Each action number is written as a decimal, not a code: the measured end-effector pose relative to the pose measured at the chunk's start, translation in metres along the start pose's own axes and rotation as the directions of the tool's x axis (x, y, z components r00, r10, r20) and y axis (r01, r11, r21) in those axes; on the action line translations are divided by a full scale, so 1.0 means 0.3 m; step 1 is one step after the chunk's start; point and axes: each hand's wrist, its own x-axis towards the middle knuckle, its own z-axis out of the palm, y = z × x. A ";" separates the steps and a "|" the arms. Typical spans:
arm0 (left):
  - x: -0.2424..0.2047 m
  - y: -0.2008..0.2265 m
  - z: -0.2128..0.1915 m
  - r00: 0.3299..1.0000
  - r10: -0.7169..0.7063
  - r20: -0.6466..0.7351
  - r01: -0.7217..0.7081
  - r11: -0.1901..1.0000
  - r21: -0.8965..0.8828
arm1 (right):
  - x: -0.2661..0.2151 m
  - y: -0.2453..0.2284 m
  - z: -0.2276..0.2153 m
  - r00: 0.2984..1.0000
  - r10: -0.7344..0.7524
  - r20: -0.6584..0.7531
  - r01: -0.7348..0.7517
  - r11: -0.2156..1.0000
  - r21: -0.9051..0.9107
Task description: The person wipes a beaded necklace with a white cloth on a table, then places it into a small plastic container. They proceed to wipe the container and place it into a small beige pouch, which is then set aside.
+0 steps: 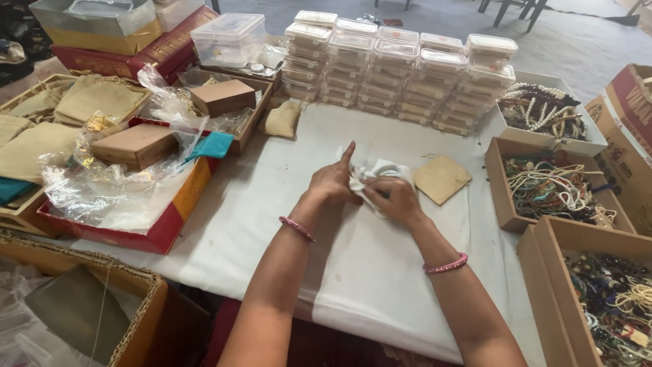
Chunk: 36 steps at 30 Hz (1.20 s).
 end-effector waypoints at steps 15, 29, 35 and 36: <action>0.019 -0.026 0.141 0.948 0.175 -0.267 -0.140 0.979 0.148 | 0.035 0.032 0.092 0.985 -0.165 0.043 0.168 0.982 -0.089; -0.051 0.026 0.048 0.971 0.145 -0.190 -0.137 0.989 0.053 | 0.010 0.057 0.022 0.991 -0.015 -0.134 -0.027 0.951 -0.307; 0.002 -0.024 0.100 0.971 0.117 -0.208 -0.117 0.993 0.014 | 0.020 -0.046 0.053 0.988 -0.104 0.117 0.131 0.958 -0.254; 0.010 -0.042 0.112 0.970 0.119 -0.213 -0.117 0.993 0.019 | 0.017 -0.060 0.056 0.981 -0.135 0.139 0.160 0.969 -0.188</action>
